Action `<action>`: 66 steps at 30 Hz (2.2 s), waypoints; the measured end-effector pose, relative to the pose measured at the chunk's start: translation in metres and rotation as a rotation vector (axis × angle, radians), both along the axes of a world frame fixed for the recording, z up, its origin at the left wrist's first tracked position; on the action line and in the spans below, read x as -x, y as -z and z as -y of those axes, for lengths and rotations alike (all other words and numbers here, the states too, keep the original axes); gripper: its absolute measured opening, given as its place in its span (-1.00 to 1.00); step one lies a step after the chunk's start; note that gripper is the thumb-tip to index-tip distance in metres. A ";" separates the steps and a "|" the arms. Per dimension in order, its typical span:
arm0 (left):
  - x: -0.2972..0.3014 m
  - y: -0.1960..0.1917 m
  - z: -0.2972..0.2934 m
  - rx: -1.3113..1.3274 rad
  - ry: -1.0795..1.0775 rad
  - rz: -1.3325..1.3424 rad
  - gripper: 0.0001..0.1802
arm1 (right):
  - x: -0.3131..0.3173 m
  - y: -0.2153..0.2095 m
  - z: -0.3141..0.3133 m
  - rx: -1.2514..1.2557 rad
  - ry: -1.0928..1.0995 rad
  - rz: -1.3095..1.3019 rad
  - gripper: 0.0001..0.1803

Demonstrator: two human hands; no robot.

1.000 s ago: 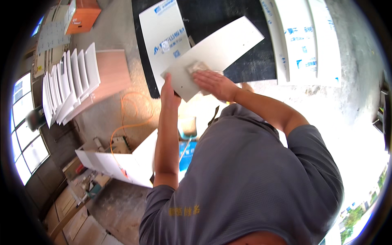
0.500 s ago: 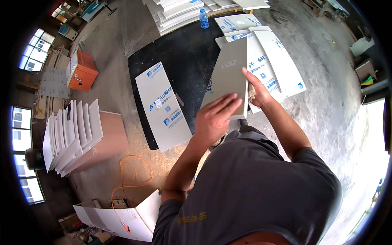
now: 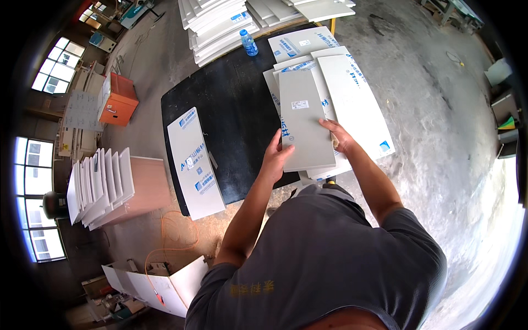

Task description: The person wipes white boards with a cloth, scrapes the edges with a small metal tool, and stacks them on a table.

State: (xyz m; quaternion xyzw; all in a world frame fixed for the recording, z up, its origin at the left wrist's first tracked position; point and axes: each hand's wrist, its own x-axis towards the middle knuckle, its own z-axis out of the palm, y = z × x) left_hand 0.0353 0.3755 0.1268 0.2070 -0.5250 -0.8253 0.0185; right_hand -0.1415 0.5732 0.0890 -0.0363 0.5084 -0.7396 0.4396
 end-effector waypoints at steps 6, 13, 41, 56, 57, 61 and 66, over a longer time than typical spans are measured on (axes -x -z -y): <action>0.020 0.076 -0.019 0.390 0.152 0.279 -0.02 | 0.079 0.007 -0.099 -1.202 -0.002 -1.013 0.07; 0.038 0.152 -0.045 0.888 0.052 0.129 0.33 | 0.102 0.038 -0.147 -1.231 -0.173 -0.922 0.00; 0.077 0.084 -0.124 1.497 0.576 0.107 0.36 | 0.084 0.046 -0.207 -0.971 -0.220 -0.936 0.12; 0.090 0.096 -0.158 1.451 0.408 0.210 0.23 | 0.050 0.049 -0.235 -0.924 -0.245 -0.938 0.10; 0.102 0.097 -0.159 1.489 0.431 0.171 0.22 | 0.056 0.046 -0.235 -0.895 -0.260 -0.907 0.10; 0.149 0.100 -0.182 1.462 0.366 0.135 0.20 | 0.081 0.047 -0.246 -0.772 -0.326 -0.936 0.03; 0.171 0.112 -0.221 1.441 0.301 0.282 0.23 | 0.130 0.050 -0.277 -0.596 -0.369 -0.801 -0.33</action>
